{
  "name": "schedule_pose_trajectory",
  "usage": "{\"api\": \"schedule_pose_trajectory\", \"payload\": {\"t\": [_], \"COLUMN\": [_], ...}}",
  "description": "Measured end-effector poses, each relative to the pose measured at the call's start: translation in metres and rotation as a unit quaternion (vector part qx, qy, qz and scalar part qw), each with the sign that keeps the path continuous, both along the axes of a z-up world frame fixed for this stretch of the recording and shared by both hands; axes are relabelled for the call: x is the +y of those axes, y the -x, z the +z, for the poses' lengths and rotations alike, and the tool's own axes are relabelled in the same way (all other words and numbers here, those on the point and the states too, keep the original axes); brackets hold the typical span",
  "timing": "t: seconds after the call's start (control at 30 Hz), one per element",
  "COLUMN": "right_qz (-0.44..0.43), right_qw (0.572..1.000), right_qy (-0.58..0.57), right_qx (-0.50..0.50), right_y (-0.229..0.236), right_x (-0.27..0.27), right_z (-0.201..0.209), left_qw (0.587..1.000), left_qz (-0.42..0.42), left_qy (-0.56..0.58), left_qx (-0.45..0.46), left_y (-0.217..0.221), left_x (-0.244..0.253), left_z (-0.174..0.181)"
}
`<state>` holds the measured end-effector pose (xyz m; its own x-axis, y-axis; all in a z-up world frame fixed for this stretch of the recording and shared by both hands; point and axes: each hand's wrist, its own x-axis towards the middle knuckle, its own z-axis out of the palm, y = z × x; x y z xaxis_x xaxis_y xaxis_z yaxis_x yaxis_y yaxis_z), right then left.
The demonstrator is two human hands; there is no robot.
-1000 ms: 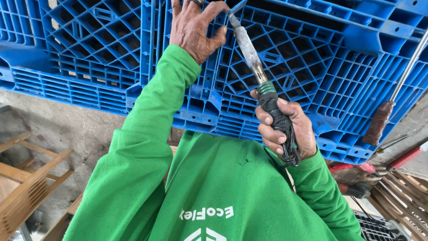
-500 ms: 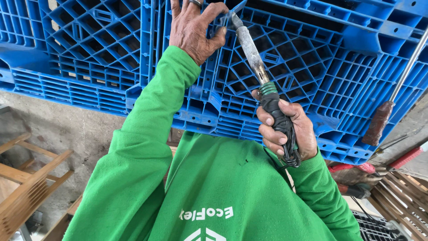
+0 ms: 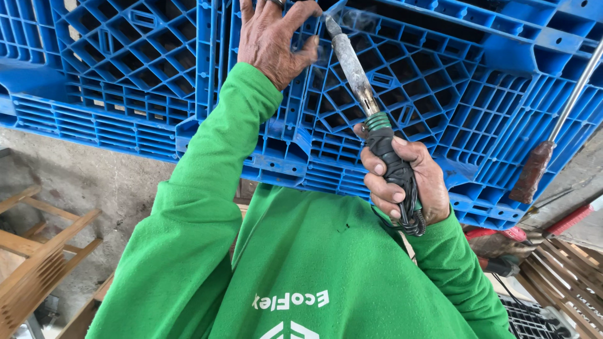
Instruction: The person uses a soldering iron to melt and fuse seams on a blue plastic crate. They hold the crate steady with one hand while applying the hot tip along the grid lines to join plastic sections.
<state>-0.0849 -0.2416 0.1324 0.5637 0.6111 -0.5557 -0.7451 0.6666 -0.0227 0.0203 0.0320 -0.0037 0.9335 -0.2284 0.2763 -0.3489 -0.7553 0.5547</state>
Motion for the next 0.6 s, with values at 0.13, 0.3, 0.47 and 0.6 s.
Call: {"api": "schedule_pose_trajectory", "payload": {"t": [0.13, 0.3, 0.47, 0.6], "right_qz": [0.001, 0.005, 0.016, 0.024], "right_qw": [1.000, 1.000, 1.000, 0.999], "right_qy": [-0.005, 0.009, 0.026, 0.037], "right_qx": [0.002, 0.000, -0.005, -0.010], "right_y": [-0.0024, -0.0035, -0.0050, -0.0052], "right_x": [0.0015, 0.0036, 0.0049, 0.0037], "right_z": [0.0031, 0.0059, 0.0073, 0.0082], "left_qw": [1.000, 1.000, 1.000, 1.000], "left_qz": [0.004, 0.003, 0.007, 0.006], "left_qy": [0.007, 0.012, 0.009, 0.006], "left_qx": [0.016, 0.016, 0.017, 0.018], "left_y": [-0.0009, -0.0006, -0.0020, -0.0005], "left_x": [-0.0002, -0.0001, -0.0006, 0.0004], "left_z": [0.0024, 0.0045, 0.0049, 0.0004]}}
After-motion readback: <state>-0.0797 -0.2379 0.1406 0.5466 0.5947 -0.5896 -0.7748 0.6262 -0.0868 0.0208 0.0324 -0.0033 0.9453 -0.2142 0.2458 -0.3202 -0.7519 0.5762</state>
